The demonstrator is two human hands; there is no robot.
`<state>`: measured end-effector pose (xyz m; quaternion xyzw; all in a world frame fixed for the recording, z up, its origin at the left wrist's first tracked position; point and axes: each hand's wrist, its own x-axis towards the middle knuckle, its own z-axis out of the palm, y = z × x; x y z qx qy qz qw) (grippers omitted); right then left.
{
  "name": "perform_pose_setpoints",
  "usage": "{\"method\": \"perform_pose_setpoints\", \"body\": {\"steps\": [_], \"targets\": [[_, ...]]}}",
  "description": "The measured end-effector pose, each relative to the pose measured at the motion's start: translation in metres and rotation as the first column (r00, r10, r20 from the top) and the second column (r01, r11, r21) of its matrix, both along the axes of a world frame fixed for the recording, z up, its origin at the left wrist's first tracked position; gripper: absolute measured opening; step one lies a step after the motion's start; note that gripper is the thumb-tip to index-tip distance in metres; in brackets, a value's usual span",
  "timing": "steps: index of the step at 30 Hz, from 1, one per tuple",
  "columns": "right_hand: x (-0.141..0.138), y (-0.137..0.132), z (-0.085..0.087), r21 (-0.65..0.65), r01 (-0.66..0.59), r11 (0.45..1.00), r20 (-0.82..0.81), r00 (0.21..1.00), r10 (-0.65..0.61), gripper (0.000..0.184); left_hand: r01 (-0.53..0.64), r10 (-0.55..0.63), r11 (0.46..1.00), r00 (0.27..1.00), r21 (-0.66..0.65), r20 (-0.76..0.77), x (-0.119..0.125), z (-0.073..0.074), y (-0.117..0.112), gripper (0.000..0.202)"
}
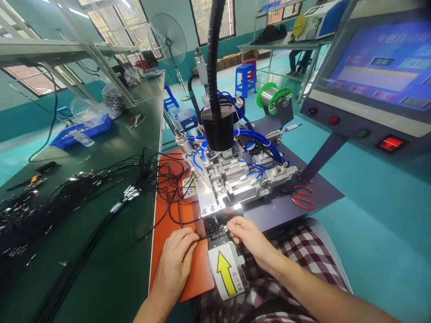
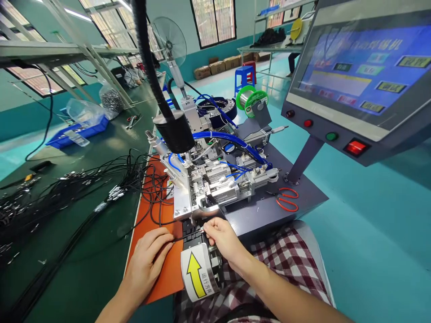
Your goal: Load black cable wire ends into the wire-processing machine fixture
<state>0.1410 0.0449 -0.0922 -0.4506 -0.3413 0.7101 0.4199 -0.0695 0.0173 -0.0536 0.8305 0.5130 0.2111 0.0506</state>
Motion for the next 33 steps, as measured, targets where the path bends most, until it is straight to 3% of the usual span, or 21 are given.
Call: {"method": "perform_pose_setpoints", "body": {"steps": [8,15,22,28,33], "targets": [[0.0,0.002,-0.003,0.026,-0.012,1.0,0.012,1.0,0.012,0.032,0.051,-0.05,0.999,0.986,0.004,-0.16,-0.011,-0.006,-0.008,0.028],[0.001,0.002,0.002,0.02,-0.01,1.0,0.015,1.0,0.01,0.034,-0.008,0.03,0.997,0.956,0.074,-0.292,0.002,-0.018,-0.025,0.046],[0.0,0.001,0.009,-0.023,-0.01,1.0,0.002,1.0,0.01,0.036,-0.043,0.087,0.992,0.909,0.117,-0.407,0.01,-0.022,-0.037,0.059],[0.004,0.0,0.012,-0.076,-0.036,0.996,-0.023,0.999,0.034,0.041,-0.072,0.087,0.996,0.93,0.056,-0.356,0.007,-0.031,-0.037,0.058],[0.0,0.0,0.011,-0.028,-0.001,1.0,0.017,1.0,0.002,0.047,-0.09,0.103,0.994,0.935,0.055,-0.34,0.007,-0.034,-0.034,0.058]]}}
